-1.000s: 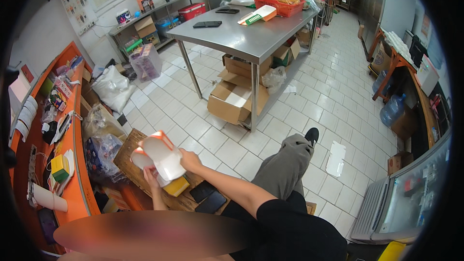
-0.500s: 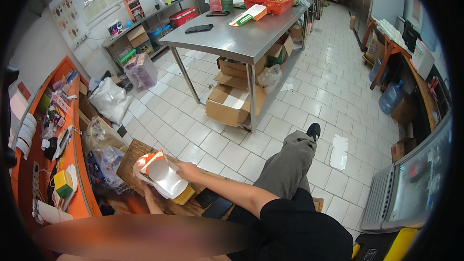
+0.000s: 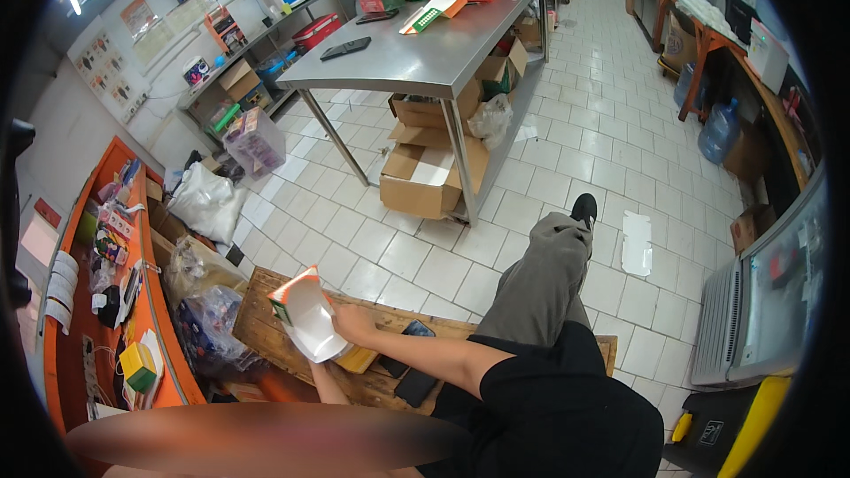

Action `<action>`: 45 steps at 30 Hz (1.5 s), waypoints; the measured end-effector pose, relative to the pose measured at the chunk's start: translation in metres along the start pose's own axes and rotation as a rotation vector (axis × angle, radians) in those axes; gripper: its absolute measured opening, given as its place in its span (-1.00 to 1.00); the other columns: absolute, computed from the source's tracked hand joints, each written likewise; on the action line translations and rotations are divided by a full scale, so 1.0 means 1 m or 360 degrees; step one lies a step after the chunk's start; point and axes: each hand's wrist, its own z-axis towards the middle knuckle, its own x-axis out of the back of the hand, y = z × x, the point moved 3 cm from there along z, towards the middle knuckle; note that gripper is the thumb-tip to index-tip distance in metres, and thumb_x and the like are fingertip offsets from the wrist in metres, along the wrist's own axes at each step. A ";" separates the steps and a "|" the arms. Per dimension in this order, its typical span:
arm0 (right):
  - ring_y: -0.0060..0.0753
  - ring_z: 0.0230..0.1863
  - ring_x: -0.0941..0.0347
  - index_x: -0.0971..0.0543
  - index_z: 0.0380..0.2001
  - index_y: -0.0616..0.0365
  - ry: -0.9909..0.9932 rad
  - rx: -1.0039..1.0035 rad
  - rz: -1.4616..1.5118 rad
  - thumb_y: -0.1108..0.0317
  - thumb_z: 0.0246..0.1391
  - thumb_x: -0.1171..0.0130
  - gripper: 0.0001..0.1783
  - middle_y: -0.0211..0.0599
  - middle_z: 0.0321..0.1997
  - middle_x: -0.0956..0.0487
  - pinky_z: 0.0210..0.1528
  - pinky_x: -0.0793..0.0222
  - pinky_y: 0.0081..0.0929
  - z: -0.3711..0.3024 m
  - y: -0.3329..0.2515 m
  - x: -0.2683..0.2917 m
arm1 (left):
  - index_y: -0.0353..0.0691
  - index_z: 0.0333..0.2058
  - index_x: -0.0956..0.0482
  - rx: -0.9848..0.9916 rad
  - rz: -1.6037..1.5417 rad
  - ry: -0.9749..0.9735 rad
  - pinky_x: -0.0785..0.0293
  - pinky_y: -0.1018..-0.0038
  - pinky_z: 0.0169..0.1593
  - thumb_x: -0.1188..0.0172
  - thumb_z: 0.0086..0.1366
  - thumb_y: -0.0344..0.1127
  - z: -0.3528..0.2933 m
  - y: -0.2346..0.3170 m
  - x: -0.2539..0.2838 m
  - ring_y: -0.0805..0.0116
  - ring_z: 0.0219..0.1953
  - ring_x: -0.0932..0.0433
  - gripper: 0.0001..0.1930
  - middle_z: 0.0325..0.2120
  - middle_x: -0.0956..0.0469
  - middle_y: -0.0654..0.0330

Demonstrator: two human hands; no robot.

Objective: The person folds flat paperboard blanks into small takeaway boxes, aligning edges and creasing flaps to form the container shape. They handle multiple blanks one at a time, stacking finished boxes on a wooden surface.

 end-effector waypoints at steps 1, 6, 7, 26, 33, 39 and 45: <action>0.07 -0.40 -0.53 -0.53 -0.21 0.16 -0.0031 -0.0025 -0.0078 0.41 -0.07 0.03 -0.69 -0.01 -0.45 -0.57 -0.33 -0.45 -0.09 -0.001 0.000 0.001 | -0.14 0.25 0.14 -0.0004 0.0011 0.0006 -0.36 0.28 0.06 -0.09 0.28 -0.14 -0.001 0.000 -0.001 0.12 0.08 -0.36 -0.29 0.12 -0.23 -0.02; -0.03 -0.26 -0.52 -0.51 -0.20 0.17 -0.0056 0.0005 -0.0268 0.40 0.01 0.05 -0.73 -0.06 -0.28 -0.54 -0.31 -0.48 -0.16 -0.003 0.005 -0.001 | -0.12 0.24 0.14 -0.0049 0.0056 0.0029 -0.37 0.29 0.05 -0.10 0.28 -0.15 -0.008 0.004 0.001 0.11 0.07 -0.37 -0.29 0.12 -0.23 -0.02; -0.04 -0.21 -0.51 -0.50 -0.20 0.18 0.0100 0.0095 -0.0278 0.40 0.02 0.06 -0.73 -0.06 -0.24 -0.53 -0.30 -0.49 -0.17 -0.005 0.005 0.000 | -0.12 0.24 0.14 -0.0042 0.0063 0.0063 -0.37 0.29 0.05 -0.10 0.27 -0.16 -0.008 0.004 0.002 0.11 0.07 -0.37 -0.29 0.12 -0.23 -0.02; -0.01 -0.17 -0.45 -0.48 -0.22 0.24 -0.0082 0.0201 0.0046 0.45 0.05 0.09 -0.77 -0.08 -0.11 -0.41 -0.13 -0.39 -0.20 -0.017 0.061 0.000 | -0.12 0.18 -0.26 -0.0897 0.1218 0.0041 -0.32 0.52 -0.21 -0.17 -0.10 -0.67 -0.047 0.089 -0.057 0.42 -0.22 -0.34 -0.23 -0.19 -0.27 0.21; 0.01 -0.16 -0.44 -0.43 -0.15 0.26 -0.0114 0.0239 0.0051 0.42 0.03 -0.02 -0.72 -0.09 -0.09 -0.37 -0.14 -0.41 -0.17 -0.023 0.067 -0.005 | -0.20 0.06 -0.32 -0.1436 0.2280 -0.0170 -0.22 0.19 0.00 -0.25 -0.22 -0.62 -0.067 0.126 -0.084 0.00 -0.07 -0.24 -0.27 -0.16 -0.28 0.05; 0.02 -0.15 -0.41 -0.40 -0.23 0.28 -0.0040 0.0339 0.0182 0.39 0.05 -0.03 -0.77 -0.06 -0.11 -0.34 -0.11 -0.39 -0.17 -0.031 0.064 -0.006 | -0.36 -0.16 -0.46 -0.1251 0.2106 -0.0425 -0.34 0.22 -0.03 -0.18 -0.07 -0.59 -0.061 0.110 -0.059 0.01 -0.11 -0.41 -0.60 -0.21 -0.44 0.00; 0.05 -0.08 -0.39 -0.39 -0.08 0.20 -0.0105 0.0228 0.0208 0.38 0.05 -0.05 -0.66 -0.06 -0.07 -0.38 -0.08 -0.37 -0.21 -0.039 0.069 -0.002 | -0.28 -0.25 -0.50 -0.1164 0.1810 -0.0504 -0.27 0.21 0.08 -0.19 0.10 -0.45 -0.070 0.096 -0.066 -0.03 0.05 -0.35 -0.80 0.01 -0.40 -0.05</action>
